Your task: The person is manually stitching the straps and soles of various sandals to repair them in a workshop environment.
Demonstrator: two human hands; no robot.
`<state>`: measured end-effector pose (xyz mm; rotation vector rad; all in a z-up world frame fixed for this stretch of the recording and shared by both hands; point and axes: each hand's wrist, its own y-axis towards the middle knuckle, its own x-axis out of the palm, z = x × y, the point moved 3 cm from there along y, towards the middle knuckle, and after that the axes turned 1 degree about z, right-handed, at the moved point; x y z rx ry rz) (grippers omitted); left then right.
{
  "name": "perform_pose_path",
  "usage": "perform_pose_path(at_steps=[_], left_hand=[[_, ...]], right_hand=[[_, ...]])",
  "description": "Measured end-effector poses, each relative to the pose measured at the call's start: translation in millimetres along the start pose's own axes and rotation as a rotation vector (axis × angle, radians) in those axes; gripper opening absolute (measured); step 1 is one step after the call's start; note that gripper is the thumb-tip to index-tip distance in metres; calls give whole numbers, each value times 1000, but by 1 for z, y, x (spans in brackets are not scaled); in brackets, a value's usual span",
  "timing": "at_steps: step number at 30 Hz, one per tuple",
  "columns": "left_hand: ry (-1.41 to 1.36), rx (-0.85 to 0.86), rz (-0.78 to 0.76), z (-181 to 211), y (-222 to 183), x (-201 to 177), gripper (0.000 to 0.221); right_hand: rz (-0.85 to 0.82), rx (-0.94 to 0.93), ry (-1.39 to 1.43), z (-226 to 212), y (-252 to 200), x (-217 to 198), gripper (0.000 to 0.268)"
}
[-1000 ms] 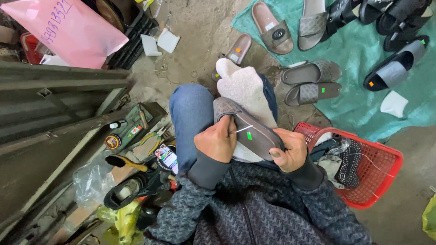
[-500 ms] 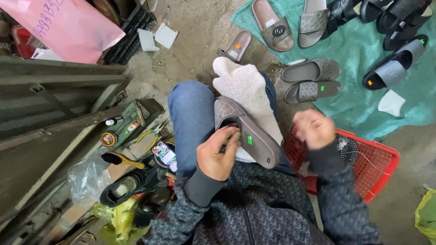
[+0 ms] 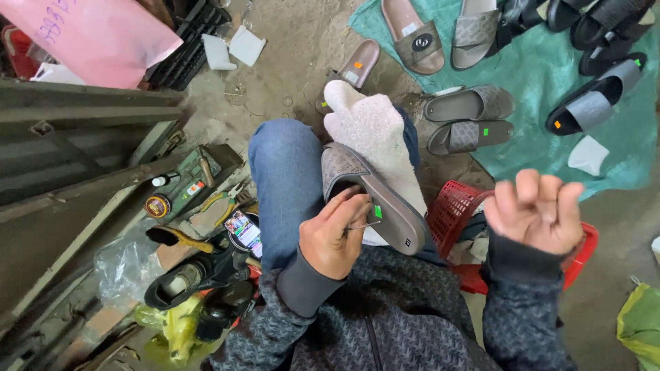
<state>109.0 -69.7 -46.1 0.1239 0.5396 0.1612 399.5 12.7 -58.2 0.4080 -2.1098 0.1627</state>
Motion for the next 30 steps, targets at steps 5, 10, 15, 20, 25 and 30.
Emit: perform_pose_path(at_steps=[5,10,15,20,25,30], left_hand=[[39,-25,24,7,7,5,19],[67,-58,63,8,9,1,19],[123,-8,26,6,12,5,21],[267,60,1,-4,12,13,19],[315,67,20,-9,18,16,17],[354,88,21,-3,18,21,17]], right_hand=[[-139,195,-513,27,14,50,60],[-195,298,-1283,64,12,39,124],[-129,310,-1118,82,-19,-35,108],[-156,112,-956,96,-38,-67,59],[-113,38,-980,92,-53,-80,38],[159,125,-1151,77,-47,-33,36]])
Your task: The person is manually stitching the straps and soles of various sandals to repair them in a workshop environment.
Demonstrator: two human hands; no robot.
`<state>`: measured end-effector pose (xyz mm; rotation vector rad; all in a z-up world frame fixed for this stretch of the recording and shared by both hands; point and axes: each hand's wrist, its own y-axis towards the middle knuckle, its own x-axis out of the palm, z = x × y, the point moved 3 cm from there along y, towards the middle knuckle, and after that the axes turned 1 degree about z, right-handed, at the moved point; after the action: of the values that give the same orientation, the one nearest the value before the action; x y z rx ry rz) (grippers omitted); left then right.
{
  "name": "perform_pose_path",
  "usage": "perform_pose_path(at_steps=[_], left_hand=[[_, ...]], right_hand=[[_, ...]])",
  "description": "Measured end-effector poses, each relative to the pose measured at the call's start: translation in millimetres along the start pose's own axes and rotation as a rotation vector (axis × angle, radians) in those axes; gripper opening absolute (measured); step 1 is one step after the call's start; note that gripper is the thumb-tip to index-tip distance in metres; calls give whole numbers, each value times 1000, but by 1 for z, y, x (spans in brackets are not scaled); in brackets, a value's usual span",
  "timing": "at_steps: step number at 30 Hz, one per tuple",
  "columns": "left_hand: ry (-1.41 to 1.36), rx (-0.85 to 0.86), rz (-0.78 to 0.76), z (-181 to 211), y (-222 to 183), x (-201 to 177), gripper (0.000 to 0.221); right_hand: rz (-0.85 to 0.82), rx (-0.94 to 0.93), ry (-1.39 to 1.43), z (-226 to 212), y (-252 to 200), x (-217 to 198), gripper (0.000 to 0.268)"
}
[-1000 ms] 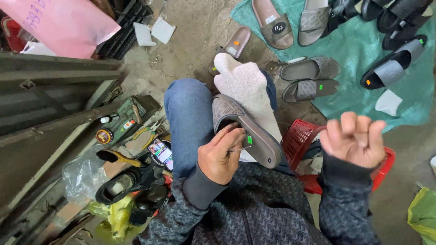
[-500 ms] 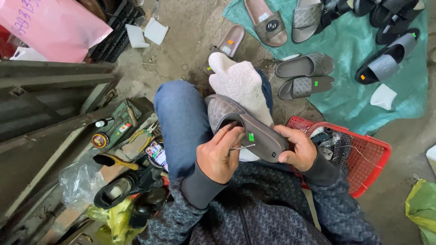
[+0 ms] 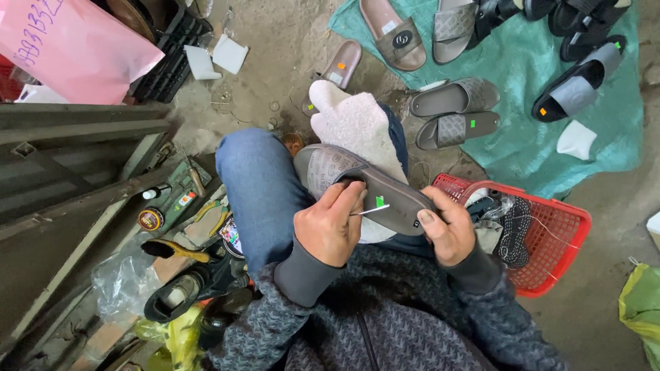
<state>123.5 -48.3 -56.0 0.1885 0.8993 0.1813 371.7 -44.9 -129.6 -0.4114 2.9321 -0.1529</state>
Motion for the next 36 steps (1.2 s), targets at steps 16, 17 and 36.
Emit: perform_pose_path(at_steps=[16,17,36], left_hand=[[-82,-176,100,-63,1,-83,24],[-160,-201,84,-62,0,-83,28],[-400,4,-374,3,6,-86,39]], right_hand=[[163,15,544,-22,23,26,22],[189,28,601,-27,25,27,23],[112,377,139,-64,22,12,39]])
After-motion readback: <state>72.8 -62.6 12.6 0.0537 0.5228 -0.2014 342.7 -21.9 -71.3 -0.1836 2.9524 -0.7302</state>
